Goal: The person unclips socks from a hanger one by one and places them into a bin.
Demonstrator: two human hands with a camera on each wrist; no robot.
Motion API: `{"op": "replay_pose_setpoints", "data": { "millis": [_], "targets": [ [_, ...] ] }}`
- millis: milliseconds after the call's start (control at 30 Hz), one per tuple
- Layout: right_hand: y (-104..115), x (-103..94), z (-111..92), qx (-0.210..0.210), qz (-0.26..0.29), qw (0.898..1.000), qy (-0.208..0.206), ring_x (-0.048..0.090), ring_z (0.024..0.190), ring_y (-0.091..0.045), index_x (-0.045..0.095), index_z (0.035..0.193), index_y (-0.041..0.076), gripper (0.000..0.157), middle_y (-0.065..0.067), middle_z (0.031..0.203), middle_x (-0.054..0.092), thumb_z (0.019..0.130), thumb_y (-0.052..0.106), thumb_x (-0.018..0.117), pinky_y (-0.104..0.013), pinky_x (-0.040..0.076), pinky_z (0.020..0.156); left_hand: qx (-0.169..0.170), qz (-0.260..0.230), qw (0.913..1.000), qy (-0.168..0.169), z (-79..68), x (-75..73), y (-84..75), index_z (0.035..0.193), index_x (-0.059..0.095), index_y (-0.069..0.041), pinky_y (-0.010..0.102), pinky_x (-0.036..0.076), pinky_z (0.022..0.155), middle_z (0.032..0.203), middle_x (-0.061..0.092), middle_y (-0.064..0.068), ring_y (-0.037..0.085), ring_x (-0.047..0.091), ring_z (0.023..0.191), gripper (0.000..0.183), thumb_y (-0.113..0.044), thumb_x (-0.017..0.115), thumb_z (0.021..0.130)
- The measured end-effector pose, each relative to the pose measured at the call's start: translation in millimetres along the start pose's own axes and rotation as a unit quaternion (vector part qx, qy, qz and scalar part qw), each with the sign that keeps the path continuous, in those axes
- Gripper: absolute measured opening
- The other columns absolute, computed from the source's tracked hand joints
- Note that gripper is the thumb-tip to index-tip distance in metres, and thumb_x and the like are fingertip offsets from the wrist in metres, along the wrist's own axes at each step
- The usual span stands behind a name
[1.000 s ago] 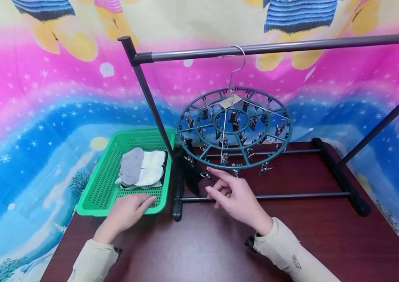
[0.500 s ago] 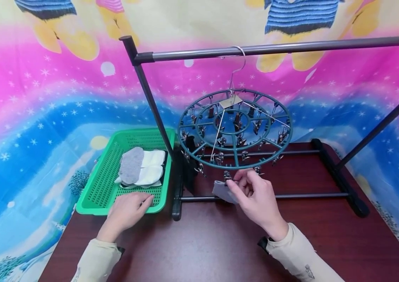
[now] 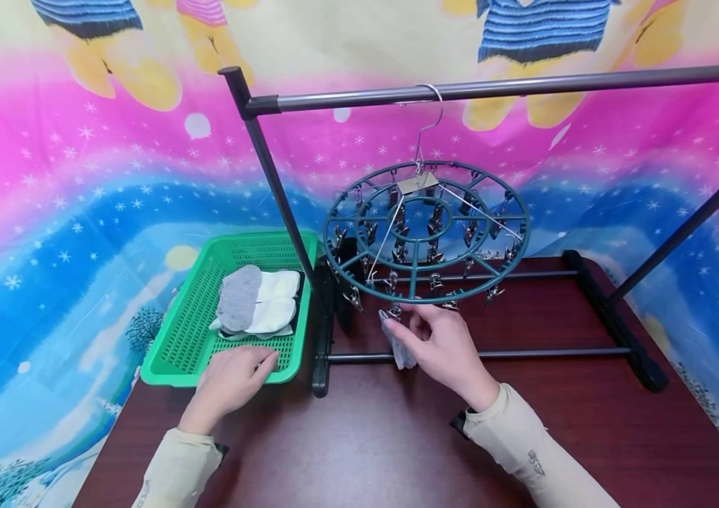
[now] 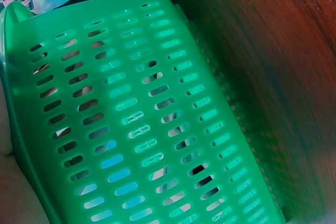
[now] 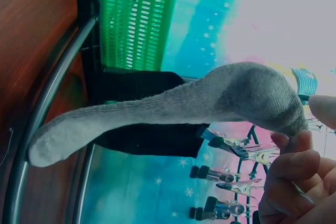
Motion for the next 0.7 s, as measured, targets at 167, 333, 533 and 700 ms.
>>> {"op": "replay_pose_setpoints", "data": {
  "millis": [167, 333, 533, 700],
  "targets": [
    [4, 6.1, 4, -0.009, 0.018, 1.000, 0.012, 0.053, 0.063, -0.005, 0.076, 0.107, 0.008, 0.019, 0.008, 0.072, 0.062, 0.096, 0.023, 0.075, -0.025, 0.046, 0.062, 0.000, -0.004, 1.0000, 0.000, -0.8, -1.6, -0.2, 0.061, 0.043, -0.030, 0.027, 0.033, 0.055, 0.057, 0.037, -0.013, 0.003, 0.039, 0.055, 0.047, -0.033, 0.057, 0.106],
    [5, 7.7, 5, -0.012, 0.062, 0.997, 0.046, 0.057, 0.060, -0.005, 0.074, 0.106, 0.007, 0.014, 0.005, 0.073, 0.065, 0.097, 0.017, 0.072, -0.025, 0.051, 0.059, -0.005, -0.006, 0.9999, 0.010, 1.7, -3.4, 0.1, 0.067, 0.052, -0.029, 0.029, 0.037, 0.057, 0.058, 0.041, -0.012, 0.005, 0.043, 0.057, 0.039, -0.034, 0.057, 0.106],
    [5, 10.9, 5, 0.010, 0.152, 0.983, 0.106, 0.062, 0.054, -0.012, 0.069, 0.112, 0.004, 0.016, -0.002, 0.073, 0.064, 0.101, 0.016, 0.067, -0.030, 0.056, 0.056, -0.007, -0.003, 0.9994, -0.035, 3.1, -9.2, -4.3, 0.115, 0.073, -0.022, 0.031, 0.046, 0.057, 0.083, 0.069, -0.009, 0.008, 0.060, 0.068, 0.017, -0.026, 0.065, 0.100],
    [6, 11.9, 4, 0.010, 0.196, 0.970, 0.146, 0.066, 0.057, -0.015, 0.066, 0.111, 0.002, 0.014, -0.005, 0.073, 0.066, 0.103, 0.015, 0.065, -0.034, 0.057, 0.057, 0.035, -0.058, 0.9909, -0.116, 1.4, -16.7, -30.6, 0.138, 0.063, -0.015, 0.044, 0.058, 0.081, 0.120, 0.072, 0.003, 0.023, 0.068, 0.107, 0.043, -0.026, 0.073, 0.097]
  ]
}}
Point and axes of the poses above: each hand's wrist, its own z-axis towards the middle knuckle, its own x-axis out of the palm, y = z × x, the point moved 3 cm from there along z, towards the middle knuckle
